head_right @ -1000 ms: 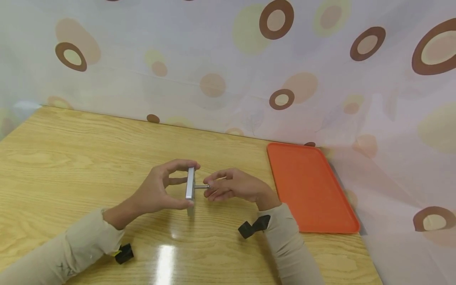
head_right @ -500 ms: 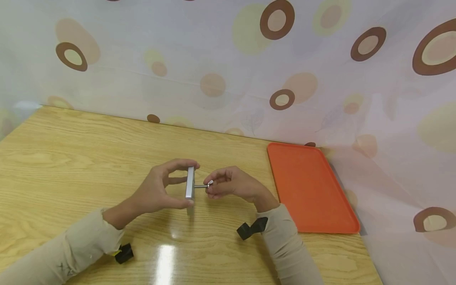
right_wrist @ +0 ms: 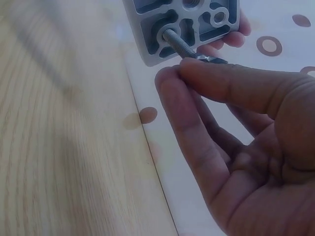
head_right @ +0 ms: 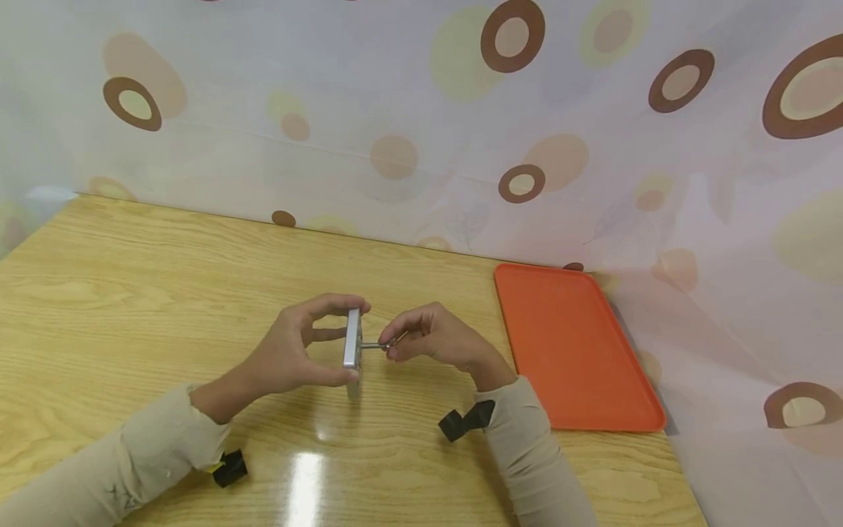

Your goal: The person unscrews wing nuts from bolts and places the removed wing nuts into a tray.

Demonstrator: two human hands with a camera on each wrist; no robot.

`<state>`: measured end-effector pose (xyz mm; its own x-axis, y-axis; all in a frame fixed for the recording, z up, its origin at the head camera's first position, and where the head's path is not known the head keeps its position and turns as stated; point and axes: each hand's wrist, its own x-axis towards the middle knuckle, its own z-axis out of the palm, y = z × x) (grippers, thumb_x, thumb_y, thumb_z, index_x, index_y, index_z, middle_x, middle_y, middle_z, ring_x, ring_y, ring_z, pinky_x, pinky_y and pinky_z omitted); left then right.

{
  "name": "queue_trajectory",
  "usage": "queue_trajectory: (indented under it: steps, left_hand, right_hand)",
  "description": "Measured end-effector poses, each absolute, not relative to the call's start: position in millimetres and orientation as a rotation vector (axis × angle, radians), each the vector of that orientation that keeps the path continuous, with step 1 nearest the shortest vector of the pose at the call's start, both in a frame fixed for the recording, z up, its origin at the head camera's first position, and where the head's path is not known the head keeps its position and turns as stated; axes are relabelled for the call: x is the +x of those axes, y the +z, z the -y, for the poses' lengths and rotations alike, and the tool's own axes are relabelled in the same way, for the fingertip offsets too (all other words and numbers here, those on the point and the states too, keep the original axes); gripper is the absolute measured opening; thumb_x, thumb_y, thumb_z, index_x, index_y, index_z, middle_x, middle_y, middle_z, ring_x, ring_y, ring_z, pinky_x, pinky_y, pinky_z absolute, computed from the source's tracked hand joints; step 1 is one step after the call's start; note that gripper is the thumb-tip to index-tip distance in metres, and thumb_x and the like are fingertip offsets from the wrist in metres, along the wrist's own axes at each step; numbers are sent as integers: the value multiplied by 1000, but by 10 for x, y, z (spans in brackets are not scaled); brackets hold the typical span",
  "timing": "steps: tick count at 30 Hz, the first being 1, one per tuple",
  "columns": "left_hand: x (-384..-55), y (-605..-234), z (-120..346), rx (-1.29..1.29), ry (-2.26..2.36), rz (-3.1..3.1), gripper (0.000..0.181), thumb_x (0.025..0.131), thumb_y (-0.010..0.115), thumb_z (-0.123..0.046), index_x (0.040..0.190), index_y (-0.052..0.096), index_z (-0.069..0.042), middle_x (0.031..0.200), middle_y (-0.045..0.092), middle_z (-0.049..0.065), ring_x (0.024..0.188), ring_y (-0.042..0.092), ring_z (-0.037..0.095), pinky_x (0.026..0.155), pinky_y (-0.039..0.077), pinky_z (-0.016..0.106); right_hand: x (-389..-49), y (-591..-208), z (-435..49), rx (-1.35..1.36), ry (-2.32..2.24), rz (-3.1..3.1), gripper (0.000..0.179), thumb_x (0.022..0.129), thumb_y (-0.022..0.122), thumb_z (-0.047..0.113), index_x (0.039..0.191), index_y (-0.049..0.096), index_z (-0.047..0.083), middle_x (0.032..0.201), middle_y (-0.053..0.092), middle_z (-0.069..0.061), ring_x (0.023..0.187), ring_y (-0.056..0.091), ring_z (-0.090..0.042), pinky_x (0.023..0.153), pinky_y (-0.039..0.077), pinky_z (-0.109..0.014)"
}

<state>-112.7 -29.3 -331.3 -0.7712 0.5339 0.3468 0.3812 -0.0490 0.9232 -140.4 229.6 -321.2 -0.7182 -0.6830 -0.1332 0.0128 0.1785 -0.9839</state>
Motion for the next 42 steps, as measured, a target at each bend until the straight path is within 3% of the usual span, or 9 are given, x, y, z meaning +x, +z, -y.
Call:
queue_trajectory:
  steps: [6,8,13,16,23,31,37,42]
  left_hand:
    - [-1118,-3317,287,993,1945,-2070,72,70,86,-3,136,54,-4,138,59,13,131,54,31,104,56,43]
    - [-1113,-3320,286,981,1938,-2070,72,70,86,-4,135,55,-5,137,60,12,131,55,31,103,56,42]
    - [-1105,-3327,286,970,1926,-2085,71,70,87,-5,134,56,-4,135,61,13,130,57,29,102,57,40]
    - [-1105,-3327,288,963,1923,-2093,71,70,87,-5,134,56,-4,135,61,13,129,57,29,102,57,40]
    - [-1113,-3320,287,956,1924,-2095,70,71,87,-6,134,56,-5,135,61,12,129,57,29,102,57,42]
    - [-1113,-3320,283,946,1918,-2083,71,70,87,-6,134,56,-5,135,61,12,128,57,29,103,57,42]
    - [-1112,-3322,288,952,1923,-2086,70,71,86,-6,134,56,-5,135,61,13,129,57,30,102,57,43]
    - [-1115,-3317,288,962,1915,-2085,69,72,86,-7,134,56,-5,135,61,13,129,57,30,103,57,45]
  right_hand:
    - [-1418,-3219,-2299,-732,-1518,-1959,14,90,66,-5,103,68,-11,93,74,5,84,71,-10,83,62,-27]
    - [-1419,-3224,-2294,-805,-1455,-2009,17,90,66,-5,103,65,-15,94,74,0,84,70,-12,82,62,-27]
    - [-1402,-3216,-2269,-938,-1328,-2106,13,91,66,-3,100,66,-13,97,68,-25,88,69,-28,78,64,-32]
    - [-1391,-3204,-2255,-956,-1315,-2127,12,92,65,-3,99,66,-13,100,65,-33,90,68,-33,77,65,-37]
    - [-1386,-3191,-2253,-964,-1336,-2135,13,93,64,-3,100,66,-13,102,64,-34,92,68,-30,80,64,-33]
    - [-1367,-3157,-2248,-1061,-1291,-2227,8,90,67,-3,95,73,-6,102,70,-21,98,68,-6,82,64,-32]
    - [-1378,-3164,-2255,-987,-1367,-2245,2,88,70,-3,90,70,-3,98,72,-24,93,71,-7,79,65,-32]
    - [-1393,-3176,-2269,-952,-1444,-2170,8,87,70,-5,95,69,-8,99,69,-32,92,72,-7,80,65,-34]
